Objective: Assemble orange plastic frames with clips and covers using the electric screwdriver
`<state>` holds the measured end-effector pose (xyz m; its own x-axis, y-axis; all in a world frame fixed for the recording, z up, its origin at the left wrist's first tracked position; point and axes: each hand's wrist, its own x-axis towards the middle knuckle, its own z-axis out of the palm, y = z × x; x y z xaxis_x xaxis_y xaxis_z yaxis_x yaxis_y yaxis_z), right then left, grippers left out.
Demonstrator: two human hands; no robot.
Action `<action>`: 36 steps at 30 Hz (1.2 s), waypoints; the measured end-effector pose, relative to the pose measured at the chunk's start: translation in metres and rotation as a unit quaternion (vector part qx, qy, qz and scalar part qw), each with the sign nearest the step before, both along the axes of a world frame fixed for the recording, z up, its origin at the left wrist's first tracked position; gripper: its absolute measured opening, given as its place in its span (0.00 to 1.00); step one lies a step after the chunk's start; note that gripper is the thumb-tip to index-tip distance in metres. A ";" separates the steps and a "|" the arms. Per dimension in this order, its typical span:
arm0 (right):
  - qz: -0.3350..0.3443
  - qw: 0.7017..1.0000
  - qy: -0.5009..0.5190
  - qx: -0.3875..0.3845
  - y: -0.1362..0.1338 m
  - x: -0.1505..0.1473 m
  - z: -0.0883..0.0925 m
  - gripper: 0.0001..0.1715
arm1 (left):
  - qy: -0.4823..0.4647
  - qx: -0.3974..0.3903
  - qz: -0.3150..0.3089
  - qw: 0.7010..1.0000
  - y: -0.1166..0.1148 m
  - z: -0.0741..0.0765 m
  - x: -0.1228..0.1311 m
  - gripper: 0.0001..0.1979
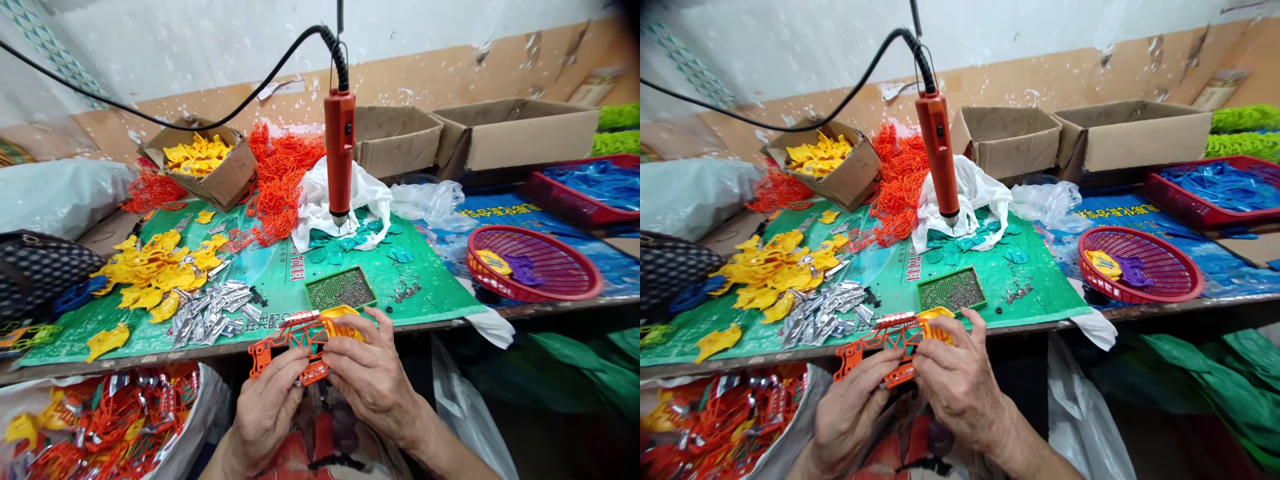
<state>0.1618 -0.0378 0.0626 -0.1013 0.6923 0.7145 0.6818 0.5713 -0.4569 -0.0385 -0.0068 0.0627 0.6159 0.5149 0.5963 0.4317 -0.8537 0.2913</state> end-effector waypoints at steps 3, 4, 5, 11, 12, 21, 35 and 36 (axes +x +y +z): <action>0.005 1.000 -0.002 0.006 0.000 0.000 -0.002 0.05 | -0.024 0.006 0.009 1.000 0.000 -0.003 0.002 0.12; 0.005 1.000 0.002 0.011 0.000 0.000 -0.003 0.05 | -0.037 0.010 0.018 0.999 -0.001 -0.004 0.003 0.13; 0.005 1.000 0.006 0.015 0.001 0.000 -0.003 0.05 | -0.051 0.014 0.029 0.998 -0.001 -0.005 0.004 0.13; 0.006 1.000 0.021 0.021 0.004 -0.002 -0.007 0.04 | -0.085 0.007 0.057 0.995 -0.006 -0.008 0.006 0.09; 0.006 0.999 0.020 0.024 0.005 -0.002 -0.008 0.05 | -0.089 0.003 0.058 0.994 -0.006 -0.008 0.006 0.09; 0.001 0.999 0.002 0.042 0.007 -0.004 -0.012 0.05 | -0.128 -0.039 0.042 0.990 -0.002 -0.007 0.006 0.11; -0.014 0.999 -0.016 0.047 0.007 -0.006 -0.013 0.07 | -0.114 -0.044 0.062 0.991 -0.002 0.001 0.007 0.10; -0.014 0.999 -0.013 0.046 0.006 -0.006 -0.013 0.07 | -0.115 -0.043 0.062 0.991 -0.002 0.000 0.007 0.10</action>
